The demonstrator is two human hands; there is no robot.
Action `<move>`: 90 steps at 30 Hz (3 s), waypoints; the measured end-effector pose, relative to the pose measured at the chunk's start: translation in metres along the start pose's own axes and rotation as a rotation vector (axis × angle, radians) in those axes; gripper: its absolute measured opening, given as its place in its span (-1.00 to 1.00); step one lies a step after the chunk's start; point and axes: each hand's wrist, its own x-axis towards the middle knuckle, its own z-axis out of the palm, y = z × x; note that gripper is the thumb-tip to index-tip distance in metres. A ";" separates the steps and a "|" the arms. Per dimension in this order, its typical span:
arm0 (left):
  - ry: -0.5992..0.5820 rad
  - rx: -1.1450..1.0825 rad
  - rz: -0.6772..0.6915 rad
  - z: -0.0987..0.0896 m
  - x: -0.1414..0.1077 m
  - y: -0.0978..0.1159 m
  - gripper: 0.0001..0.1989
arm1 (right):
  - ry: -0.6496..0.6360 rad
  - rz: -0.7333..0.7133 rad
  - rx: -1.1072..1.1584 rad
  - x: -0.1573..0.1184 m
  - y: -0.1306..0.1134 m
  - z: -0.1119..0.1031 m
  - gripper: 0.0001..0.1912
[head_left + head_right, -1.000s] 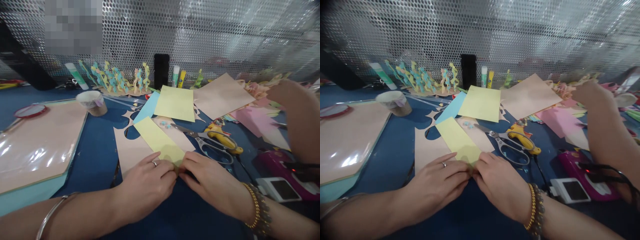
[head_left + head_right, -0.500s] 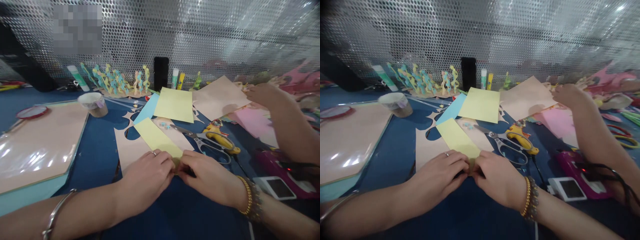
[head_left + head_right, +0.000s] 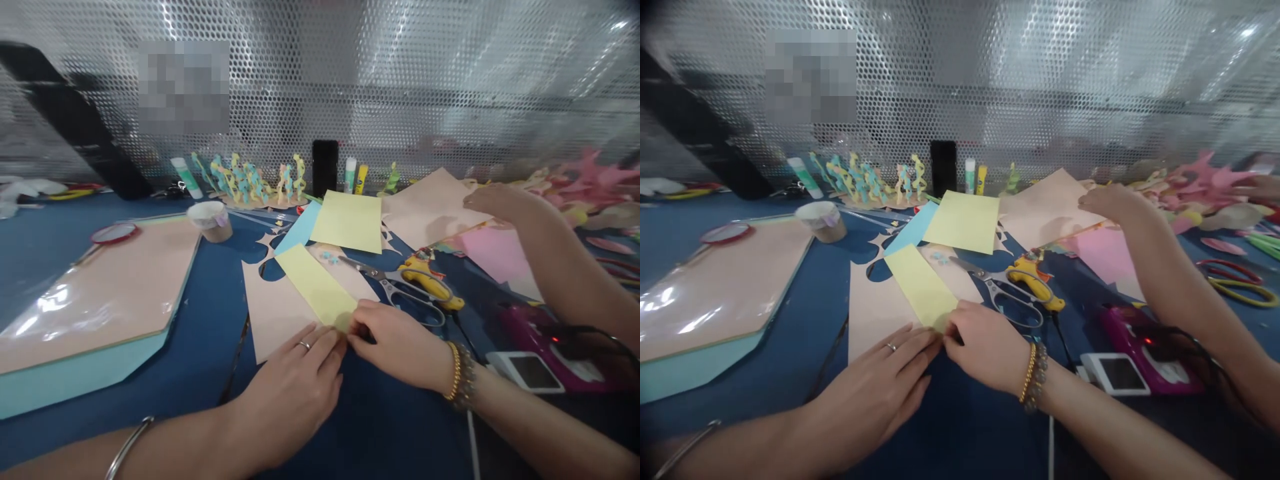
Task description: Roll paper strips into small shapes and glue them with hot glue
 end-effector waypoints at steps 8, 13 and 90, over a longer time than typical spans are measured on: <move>-0.005 -0.066 -0.147 -0.014 0.005 0.008 -0.66 | -0.022 -0.097 0.057 0.000 0.014 -0.007 -0.88; 0.004 -0.077 -0.159 -0.015 0.006 0.010 -0.68 | -0.011 -0.156 0.106 -0.004 0.019 -0.016 -0.86; -0.199 -0.402 -0.231 -0.016 0.034 -0.028 -0.81 | 0.125 -0.290 -0.182 -0.017 0.009 0.013 -0.86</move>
